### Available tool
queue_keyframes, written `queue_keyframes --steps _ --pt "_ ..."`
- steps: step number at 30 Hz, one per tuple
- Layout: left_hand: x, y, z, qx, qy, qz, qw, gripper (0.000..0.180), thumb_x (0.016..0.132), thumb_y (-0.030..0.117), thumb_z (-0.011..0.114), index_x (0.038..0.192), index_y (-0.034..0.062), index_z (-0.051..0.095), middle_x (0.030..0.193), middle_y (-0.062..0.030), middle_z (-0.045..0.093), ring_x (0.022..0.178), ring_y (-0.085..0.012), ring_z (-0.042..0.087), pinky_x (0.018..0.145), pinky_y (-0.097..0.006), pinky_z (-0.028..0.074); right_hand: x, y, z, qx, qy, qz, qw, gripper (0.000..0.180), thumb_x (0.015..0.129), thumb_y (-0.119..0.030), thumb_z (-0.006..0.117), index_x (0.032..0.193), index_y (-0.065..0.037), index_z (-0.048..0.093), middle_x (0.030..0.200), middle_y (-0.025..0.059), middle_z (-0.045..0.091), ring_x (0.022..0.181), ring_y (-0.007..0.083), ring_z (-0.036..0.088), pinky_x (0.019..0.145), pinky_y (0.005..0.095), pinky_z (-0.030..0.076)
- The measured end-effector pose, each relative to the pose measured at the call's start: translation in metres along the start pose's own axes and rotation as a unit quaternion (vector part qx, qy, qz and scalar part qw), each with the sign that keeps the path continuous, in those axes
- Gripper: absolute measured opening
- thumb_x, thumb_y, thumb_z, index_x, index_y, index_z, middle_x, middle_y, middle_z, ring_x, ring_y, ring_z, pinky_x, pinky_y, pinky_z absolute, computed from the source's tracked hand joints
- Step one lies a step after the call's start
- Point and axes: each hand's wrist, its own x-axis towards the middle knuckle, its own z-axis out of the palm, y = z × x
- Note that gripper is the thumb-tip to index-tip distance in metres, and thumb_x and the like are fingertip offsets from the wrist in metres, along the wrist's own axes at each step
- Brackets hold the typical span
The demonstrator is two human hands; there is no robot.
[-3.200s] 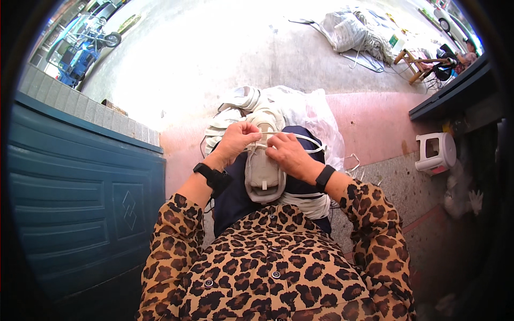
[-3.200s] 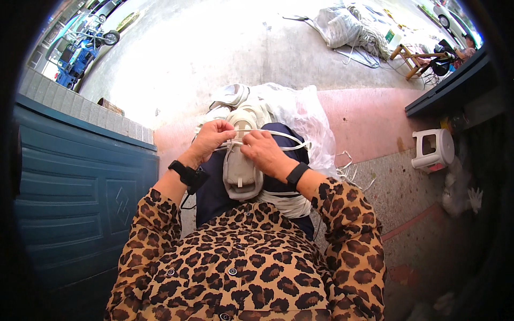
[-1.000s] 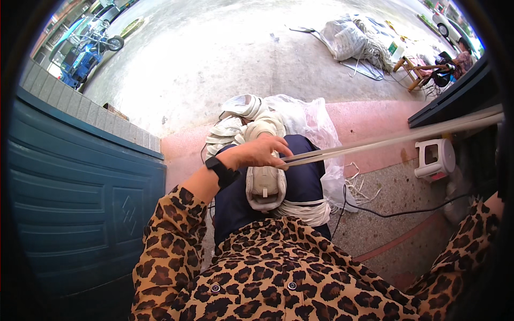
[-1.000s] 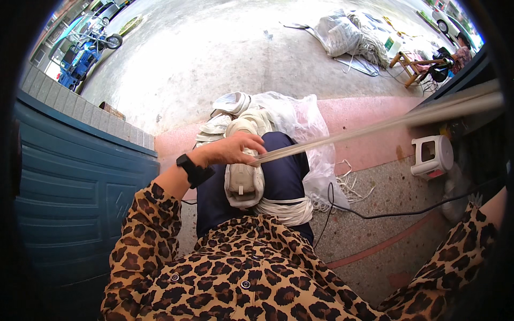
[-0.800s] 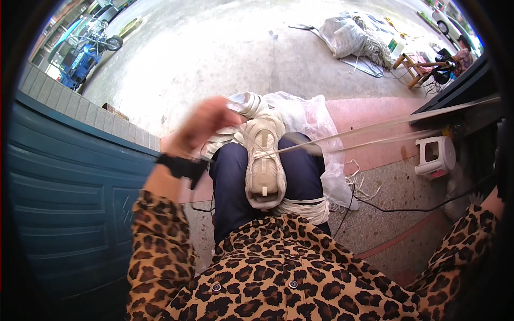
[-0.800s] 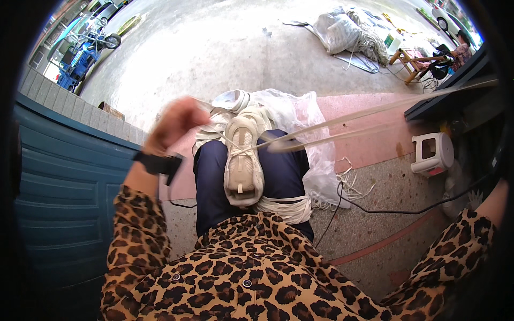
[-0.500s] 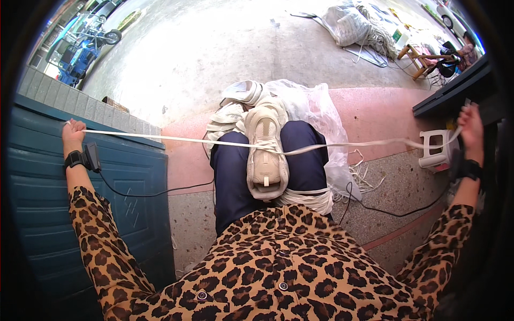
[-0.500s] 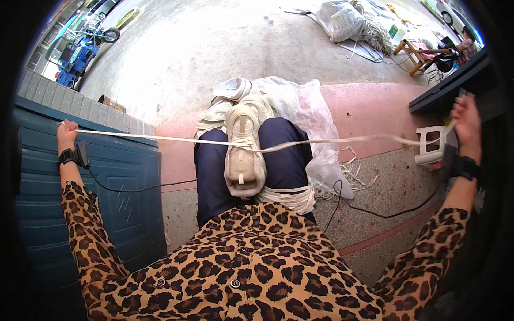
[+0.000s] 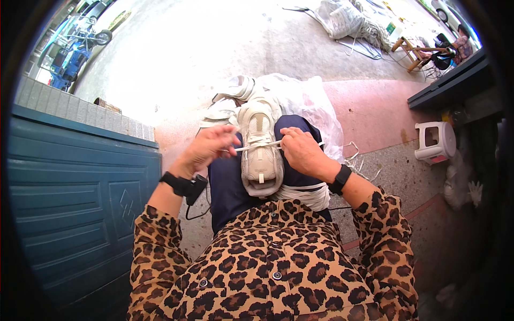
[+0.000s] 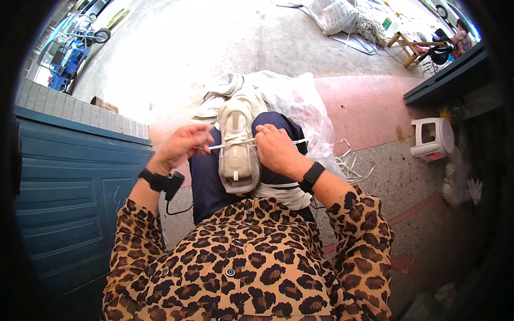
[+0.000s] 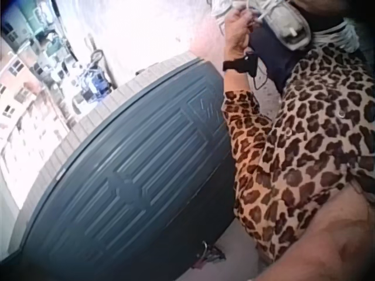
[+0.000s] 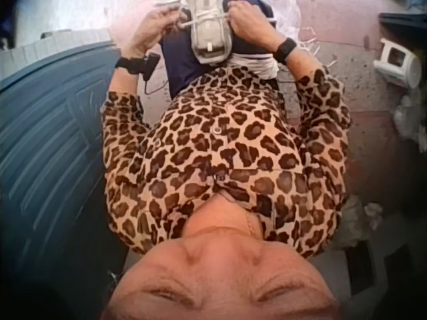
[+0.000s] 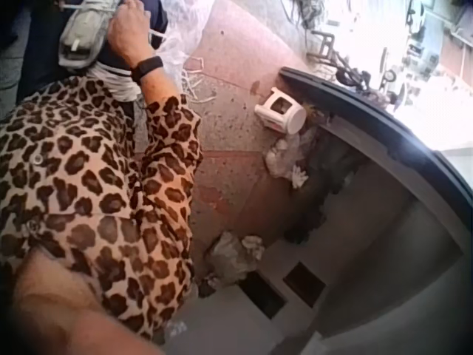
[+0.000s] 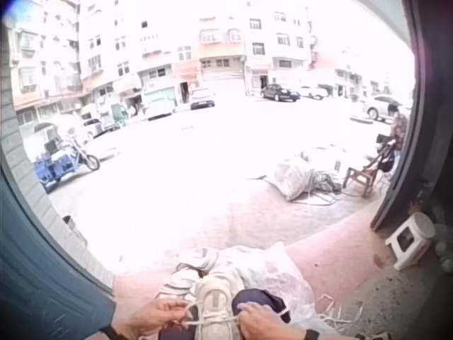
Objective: Manually threading and tightening shoelaces on footwear.
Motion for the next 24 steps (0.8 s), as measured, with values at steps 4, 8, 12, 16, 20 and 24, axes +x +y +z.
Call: queue_keyframes --steps 4,8,12,16,20,24 --pt "0.015 -0.031 0.018 0.142 -0.008 -0.013 0.99 0.029 0.088 0.014 0.053 0.111 -0.003 0.054 0.085 -0.0044 0.06 0.07 -0.0095 0.055 0.065 -0.023 0.046 0.005 -0.002 0.0 -0.056 0.005 0.004 0.998 0.013 0.076 -0.007 0.05 0.082 0.001 0.058 0.115 0.0164 0.053 0.108 0.0297 0.046 0.081 0.0427 0.038" --pt "0.02 -0.048 0.022 0.288 0.039 0.107 0.951 0.02 0.09 0.013 0.05 0.101 -0.0009 0.058 0.082 -0.0012 0.057 0.071 -0.01 0.051 0.066 -0.022 0.042 0.01 -0.007 0.009 -0.101 -0.013 0.025 0.994 0.011 0.073 -0.005 0.052 0.082 -0.002 0.058 0.117 0.0131 0.052 0.112 0.027 0.043 0.084 0.0397 0.035" --pt "0.017 -0.053 0.022 0.435 0.13 0.227 0.862 0.018 0.09 0.012 0.049 0.099 0.0002 0.058 0.077 -0.002 0.056 0.068 -0.0088 0.048 0.064 -0.022 0.041 0.012 -0.014 0.014 -0.191 0.029 -0.051 0.98 0.016 0.071 -0.007 0.054 0.085 -0.005 0.061 0.115 0.0107 0.052 0.11 0.0247 0.044 0.085 0.0375 0.032" --pt "0.005 -0.054 0.029 0.294 0.15 0.168 0.929 0.018 0.09 0.013 0.048 0.097 -0.0004 0.058 0.072 -0.0027 0.054 0.066 -0.0092 0.048 0.061 -0.023 0.041 0.012 -0.022 0.008 -0.177 0.068 -0.035 0.981 0.014 0.071 -0.008 0.054 0.083 -0.007 0.061 0.105 0.0078 0.054 0.103 0.0229 0.046 0.082 0.0363 0.032" --pt "0.003 -0.069 0.028 0.296 0.17 0.17 0.924 0.021 0.089 0.016 0.051 0.093 -0.0021 0.06 0.07 -0.0054 0.058 0.064 -0.0116 0.052 0.06 -0.026 0.042 0.011 -0.024 0.009 -0.189 0.085 0.006 0.978 0.005 0.067 -0.011 0.055 0.068 -0.009 0.06 0.082 0.005 0.051 0.086 0.0209 0.046 0.074 0.036 0.03" --pt "0.005 -0.067 0.025 0.364 0.212 0.213 0.882 0.023 0.086 0.019 0.054 0.086 -0.0022 0.062 0.07 -0.0129 0.061 0.064 -0.019 0.058 0.06 -0.03 0.044 0.01 -0.029 0.007 -0.189 0.068 0.026 0.979 0.012 0.075 -0.019 0.059 0.067 -0.01 0.062 0.073 0.0044 0.051 0.078 0.0213 0.047 0.071 0.0345 0.032"
